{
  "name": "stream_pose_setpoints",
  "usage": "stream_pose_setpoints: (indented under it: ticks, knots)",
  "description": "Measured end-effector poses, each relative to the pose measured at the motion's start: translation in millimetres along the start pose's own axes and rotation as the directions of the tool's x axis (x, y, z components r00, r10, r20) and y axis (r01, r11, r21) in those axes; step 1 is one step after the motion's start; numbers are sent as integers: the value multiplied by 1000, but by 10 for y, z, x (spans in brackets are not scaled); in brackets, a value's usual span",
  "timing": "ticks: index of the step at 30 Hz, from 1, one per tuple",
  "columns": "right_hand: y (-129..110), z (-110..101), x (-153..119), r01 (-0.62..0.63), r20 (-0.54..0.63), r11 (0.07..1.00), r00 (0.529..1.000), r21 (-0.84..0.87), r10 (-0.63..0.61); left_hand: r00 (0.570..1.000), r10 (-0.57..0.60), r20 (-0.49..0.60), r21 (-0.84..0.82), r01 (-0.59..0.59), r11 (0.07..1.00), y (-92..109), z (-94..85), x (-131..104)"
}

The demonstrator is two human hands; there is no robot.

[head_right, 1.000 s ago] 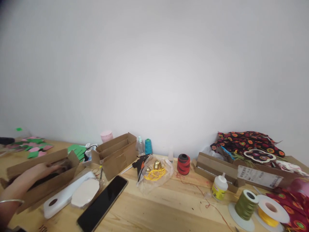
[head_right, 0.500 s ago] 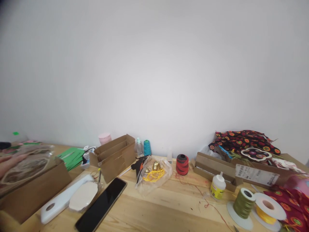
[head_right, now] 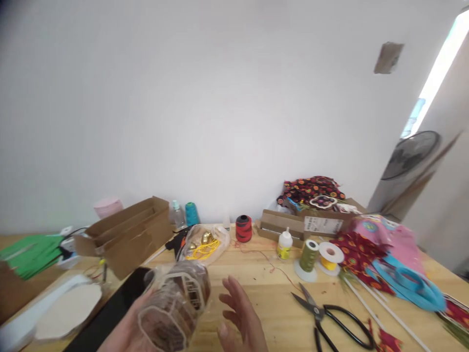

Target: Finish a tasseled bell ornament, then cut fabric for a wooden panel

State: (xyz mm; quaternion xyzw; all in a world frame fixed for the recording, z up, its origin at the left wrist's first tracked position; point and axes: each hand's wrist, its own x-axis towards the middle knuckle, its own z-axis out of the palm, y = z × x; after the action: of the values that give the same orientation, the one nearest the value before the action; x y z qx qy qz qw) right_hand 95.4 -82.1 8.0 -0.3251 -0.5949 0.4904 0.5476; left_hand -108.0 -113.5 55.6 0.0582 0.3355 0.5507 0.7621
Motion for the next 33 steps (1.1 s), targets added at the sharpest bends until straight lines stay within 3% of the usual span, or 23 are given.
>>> stream_pose_setpoints:
  ticks: [2, 5, 8, 11, 19, 23, 27, 33]
  knots:
    - [-66, -10, 153, -94, 53, 966, 995, 241, 83, 995, -94, 30, 30, 93, 995, -174, 143, 140]
    - [-92, -54, 242, -216, 90, 913, 976, 346, 197, 983, -169, 70, 26, 167, 986, -284, 271, 251]
    - [-15, -93, 206, -324, 5, 814, 930, 483, 367, 966, -213, 146, -43, 221, 974, -288, 250, 308]
    - [69, -102, 178, -330, -64, 731, 889, 597, 453, 971, -173, 163, -57, 184, 981, -267, 144, 337]
    - [138, -42, 196, -264, -64, 609, 885, 748, 462, 985, -137, 108, -98, 148, 984, -208, -140, 290]
    - [187, 11, 181, -237, -66, 570, 885, 787, 460, 997, -78, 23, -100, 80, 992, -159, -256, 270]
    - [217, 85, 162, -174, -137, 615, 895, 769, 425, 998, -54, 32, -102, 57, 993, -146, -278, 255]
    - [250, 142, 131, -154, -193, 709, 903, 688, 384, 998, -57, 37, -92, 60, 994, -166, -108, 174]
